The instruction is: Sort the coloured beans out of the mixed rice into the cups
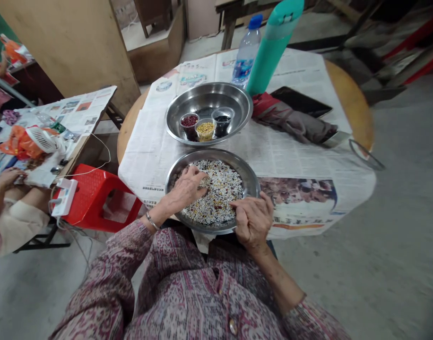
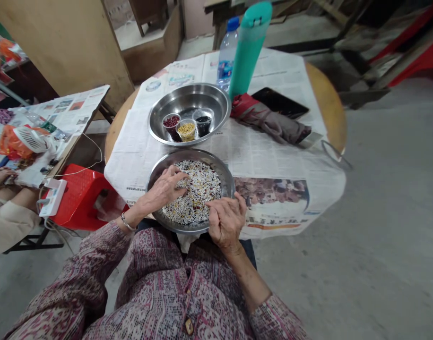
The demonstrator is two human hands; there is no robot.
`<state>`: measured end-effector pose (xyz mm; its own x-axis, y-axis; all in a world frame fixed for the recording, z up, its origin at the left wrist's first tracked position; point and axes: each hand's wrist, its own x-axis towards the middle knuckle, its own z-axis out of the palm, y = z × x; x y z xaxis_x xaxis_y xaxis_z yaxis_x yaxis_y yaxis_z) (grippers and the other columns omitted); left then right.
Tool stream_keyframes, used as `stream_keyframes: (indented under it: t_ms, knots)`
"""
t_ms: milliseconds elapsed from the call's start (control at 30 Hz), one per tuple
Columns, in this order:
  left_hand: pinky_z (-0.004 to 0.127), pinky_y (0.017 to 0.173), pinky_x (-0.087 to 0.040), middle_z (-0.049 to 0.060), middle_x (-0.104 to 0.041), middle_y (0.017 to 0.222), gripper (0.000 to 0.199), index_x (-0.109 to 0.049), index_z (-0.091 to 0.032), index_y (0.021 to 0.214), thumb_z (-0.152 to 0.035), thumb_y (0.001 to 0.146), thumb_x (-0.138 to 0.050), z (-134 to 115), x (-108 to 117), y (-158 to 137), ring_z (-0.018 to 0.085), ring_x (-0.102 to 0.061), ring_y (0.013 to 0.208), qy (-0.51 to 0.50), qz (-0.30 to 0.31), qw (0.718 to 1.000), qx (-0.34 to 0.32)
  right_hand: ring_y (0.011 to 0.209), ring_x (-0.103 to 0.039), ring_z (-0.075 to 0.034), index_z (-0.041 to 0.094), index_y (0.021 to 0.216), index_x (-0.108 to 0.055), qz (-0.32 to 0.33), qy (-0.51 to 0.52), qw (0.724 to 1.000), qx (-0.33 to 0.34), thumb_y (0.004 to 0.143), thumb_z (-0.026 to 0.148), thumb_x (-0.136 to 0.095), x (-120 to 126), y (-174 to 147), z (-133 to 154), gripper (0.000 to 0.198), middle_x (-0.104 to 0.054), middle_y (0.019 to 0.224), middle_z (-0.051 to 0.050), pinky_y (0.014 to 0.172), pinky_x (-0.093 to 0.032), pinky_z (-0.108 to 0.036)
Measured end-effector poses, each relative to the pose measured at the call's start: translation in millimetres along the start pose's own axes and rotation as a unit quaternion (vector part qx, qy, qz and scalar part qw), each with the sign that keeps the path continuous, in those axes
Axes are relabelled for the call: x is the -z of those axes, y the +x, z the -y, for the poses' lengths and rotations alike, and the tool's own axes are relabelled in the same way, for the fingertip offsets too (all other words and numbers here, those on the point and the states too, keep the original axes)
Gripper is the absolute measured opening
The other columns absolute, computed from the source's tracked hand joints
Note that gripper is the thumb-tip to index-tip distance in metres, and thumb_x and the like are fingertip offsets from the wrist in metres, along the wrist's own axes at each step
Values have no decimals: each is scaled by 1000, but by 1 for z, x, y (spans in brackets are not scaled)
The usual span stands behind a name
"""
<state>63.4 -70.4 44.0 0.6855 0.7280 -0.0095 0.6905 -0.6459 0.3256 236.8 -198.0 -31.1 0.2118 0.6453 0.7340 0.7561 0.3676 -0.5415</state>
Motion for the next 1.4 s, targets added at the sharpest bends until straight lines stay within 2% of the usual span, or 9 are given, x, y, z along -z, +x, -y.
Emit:
stream_keyframes:
  t_ms: [167,300,533,700,867,1000,1100,1267,1400]
  knots:
    - [36,95,-52,5,-67,97,19,-68,-16,102,-9,87,-58,-13,-11,13,20,-64,96,-91,44,994,-48,86,-63,-20,24,91,-70,3,-2,1000,-3,92,13,-47,0,0,0,25,-73,82,0,112,-35,-49]
    - [29,88,-53,2,-70,91,18,-69,-16,94,-5,87,-56,-30,-9,0,16,-65,86,-139,64,985,-77,85,-63,-20,24,92,-69,9,-6,1000,2,92,14,-47,0,0,0,25,-73,82,0,112,-35,-49]
    - [33,98,-50,5,-67,111,20,-65,-21,113,-19,102,-48,-34,16,-56,18,-63,105,-65,140,978,-137,84,-63,-19,25,91,-70,4,-4,1000,-6,92,14,-48,0,2,2,25,-73,82,1,112,-35,-48]
    - [32,92,-50,5,-65,104,21,-66,-18,103,-24,104,-46,-21,29,-71,18,-61,99,-14,144,986,-83,84,-63,-19,24,90,-69,5,-6,1000,-4,92,13,-47,0,3,3,25,-74,82,1,111,-36,-47]
    - [33,92,-50,3,-65,102,18,-68,-21,101,-23,102,-50,-18,25,-57,19,-61,101,-1,183,981,-70,83,-64,-19,24,90,-69,3,-4,1000,-7,92,13,-47,0,3,3,25,-73,81,1,112,-35,-47]
    - [38,101,-49,6,-62,110,24,-68,-21,112,-20,102,-46,-13,14,-31,21,-57,109,17,89,994,-66,84,-63,-19,25,91,-70,2,-5,1000,-1,92,13,-47,0,2,2,25,-73,82,1,112,-35,-47]
    - [43,108,-46,9,-55,131,28,-62,-22,126,-23,99,-55,-9,9,-16,24,-51,122,15,24,997,-74,84,-63,-19,25,92,-70,2,-8,1000,-6,91,14,-47,-1,2,2,26,-73,82,1,112,-35,-47]
    - [56,107,-45,13,-41,148,72,-48,-26,143,-38,80,-81,-17,6,-7,36,-42,133,24,54,996,-66,86,-63,-20,26,93,-71,5,-4,1000,-13,91,14,-47,-1,1,1,27,-73,82,1,112,-34,-47]
    - [42,105,-49,8,-54,126,32,-60,-22,123,-19,92,-63,-25,-4,1,24,-55,119,-50,77,989,-118,86,-64,-20,26,93,-71,8,-7,1000,-16,90,14,-47,0,0,1,27,-73,82,1,112,-34,-48]
